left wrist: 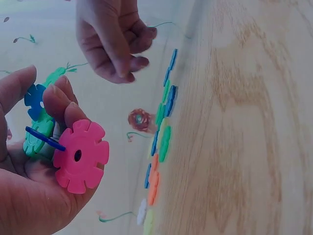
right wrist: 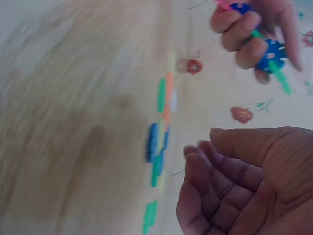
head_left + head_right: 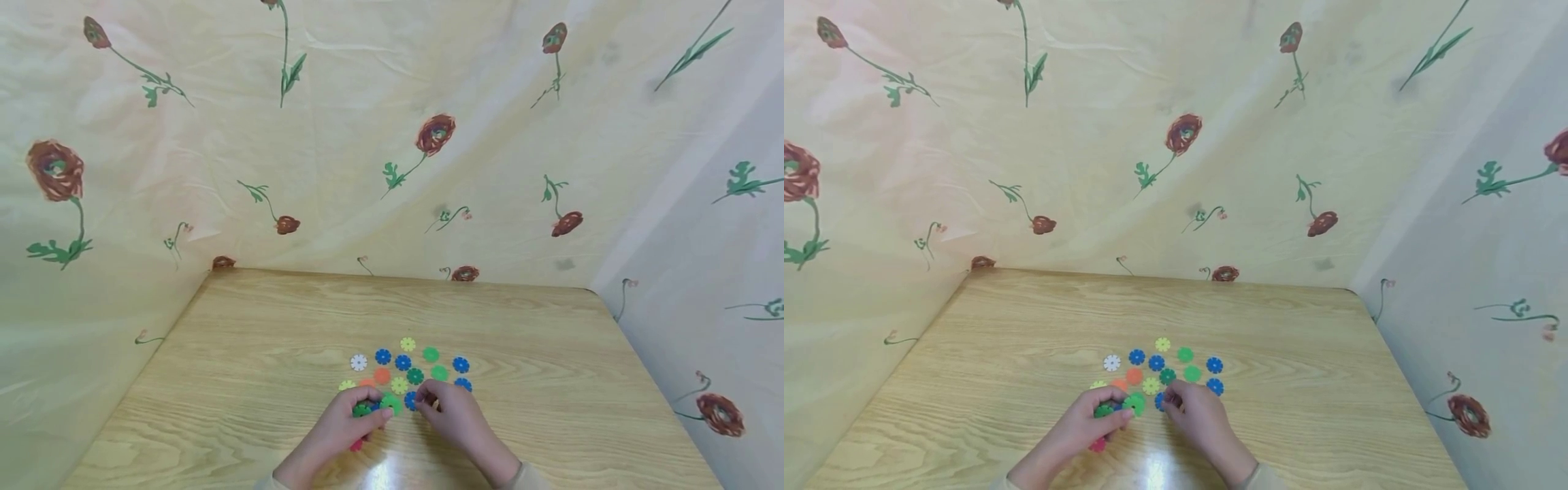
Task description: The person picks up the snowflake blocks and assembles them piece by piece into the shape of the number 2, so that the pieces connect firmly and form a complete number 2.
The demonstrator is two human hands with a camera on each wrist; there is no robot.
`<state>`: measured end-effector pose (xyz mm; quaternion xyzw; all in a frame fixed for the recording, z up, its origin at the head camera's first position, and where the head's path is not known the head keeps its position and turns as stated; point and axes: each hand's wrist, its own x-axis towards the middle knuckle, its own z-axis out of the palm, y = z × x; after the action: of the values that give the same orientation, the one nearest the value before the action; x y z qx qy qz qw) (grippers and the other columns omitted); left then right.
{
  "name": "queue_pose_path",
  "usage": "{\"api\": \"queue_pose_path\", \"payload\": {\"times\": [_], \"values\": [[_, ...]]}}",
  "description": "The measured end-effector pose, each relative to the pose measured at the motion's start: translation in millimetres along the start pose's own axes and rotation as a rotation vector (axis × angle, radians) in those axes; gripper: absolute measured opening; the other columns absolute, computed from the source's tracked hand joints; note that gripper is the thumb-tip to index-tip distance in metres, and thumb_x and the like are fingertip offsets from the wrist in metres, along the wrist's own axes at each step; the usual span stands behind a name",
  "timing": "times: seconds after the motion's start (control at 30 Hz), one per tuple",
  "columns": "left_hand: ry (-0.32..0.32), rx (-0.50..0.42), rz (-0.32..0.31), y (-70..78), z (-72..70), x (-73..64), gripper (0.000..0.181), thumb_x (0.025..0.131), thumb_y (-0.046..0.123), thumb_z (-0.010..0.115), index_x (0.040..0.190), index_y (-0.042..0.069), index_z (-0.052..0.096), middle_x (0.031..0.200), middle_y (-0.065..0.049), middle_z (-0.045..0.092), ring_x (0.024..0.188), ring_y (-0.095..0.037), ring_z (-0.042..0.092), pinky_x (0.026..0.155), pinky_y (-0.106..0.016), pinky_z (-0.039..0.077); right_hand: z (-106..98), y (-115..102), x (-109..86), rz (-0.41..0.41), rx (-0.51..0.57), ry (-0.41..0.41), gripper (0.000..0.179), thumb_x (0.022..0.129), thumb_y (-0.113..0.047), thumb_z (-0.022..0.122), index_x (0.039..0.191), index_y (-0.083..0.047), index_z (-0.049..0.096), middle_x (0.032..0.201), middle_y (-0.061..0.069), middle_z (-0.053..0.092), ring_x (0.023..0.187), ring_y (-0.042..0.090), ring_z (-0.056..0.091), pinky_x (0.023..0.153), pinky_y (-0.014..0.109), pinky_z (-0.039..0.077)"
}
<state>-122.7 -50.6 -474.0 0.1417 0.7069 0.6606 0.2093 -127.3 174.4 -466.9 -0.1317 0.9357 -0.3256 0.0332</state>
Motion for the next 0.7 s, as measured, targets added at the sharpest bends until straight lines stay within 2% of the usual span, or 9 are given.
{"api": "queue_pose_path", "payload": {"times": [0.17, 0.37, 0.5, 0.7], "values": [[0.001, -0.002, 0.003, -0.1, 1.0, -0.1, 0.028, 0.092, 0.027, 0.069, 0.103, 0.003, 0.063, 0.079, -0.002, 0.062, 0.054, -0.012, 0.05, 0.042, -0.019, 0.039, 7.6, 8.2, 7.4, 0.033, -0.101, -0.011, 0.019, 0.083, -0.016, 0.077, 0.099, -0.01, 0.068, 0.071, -0.01, 0.056, 0.061, 0.005, 0.049, 0.054, 0.022, 0.044], [-0.014, 0.003, 0.009, -0.4, 2.5, 0.3, 0.026, 0.093, 0.026, 0.067, 0.103, 0.003, 0.063, 0.079, -0.002, 0.062, 0.055, -0.012, 0.052, 0.044, -0.019, 0.04, 14.1, 14.0, 13.2, 0.024, -0.172, -0.042, 0.032, 0.084, -0.024, 0.077, 0.11, -0.01, 0.067, 0.065, -0.009, 0.05, 0.056, 0.007, 0.044, 0.05, 0.023, 0.039], [-0.028, -0.005, 0.004, 0.1, 3.6, -0.2, 0.025, 0.093, 0.025, 0.068, 0.103, 0.002, 0.062, 0.074, -0.003, 0.06, 0.051, -0.011, 0.048, 0.042, -0.018, 0.038, 15.8, 12.0, 15.6, -0.001, -0.223, -0.055, 0.029, 0.083, -0.025, 0.078, 0.106, -0.011, 0.067, 0.067, -0.009, 0.051, 0.058, 0.007, 0.045, 0.051, 0.024, 0.039], [-0.037, -0.012, 0.003, 2.9, 5.5, -1.3, 0.024, 0.093, 0.024, 0.068, 0.104, 0.003, 0.064, 0.074, -0.002, 0.06, 0.051, -0.011, 0.048, 0.043, -0.018, 0.039, 17.0, 8.5, 16.4, 0.006, -0.258, -0.057, 0.023, 0.078, -0.02, 0.081, 0.094, -0.014, 0.066, 0.073, -0.007, 0.052, 0.064, 0.009, 0.046, 0.055, 0.025, 0.041]]}}
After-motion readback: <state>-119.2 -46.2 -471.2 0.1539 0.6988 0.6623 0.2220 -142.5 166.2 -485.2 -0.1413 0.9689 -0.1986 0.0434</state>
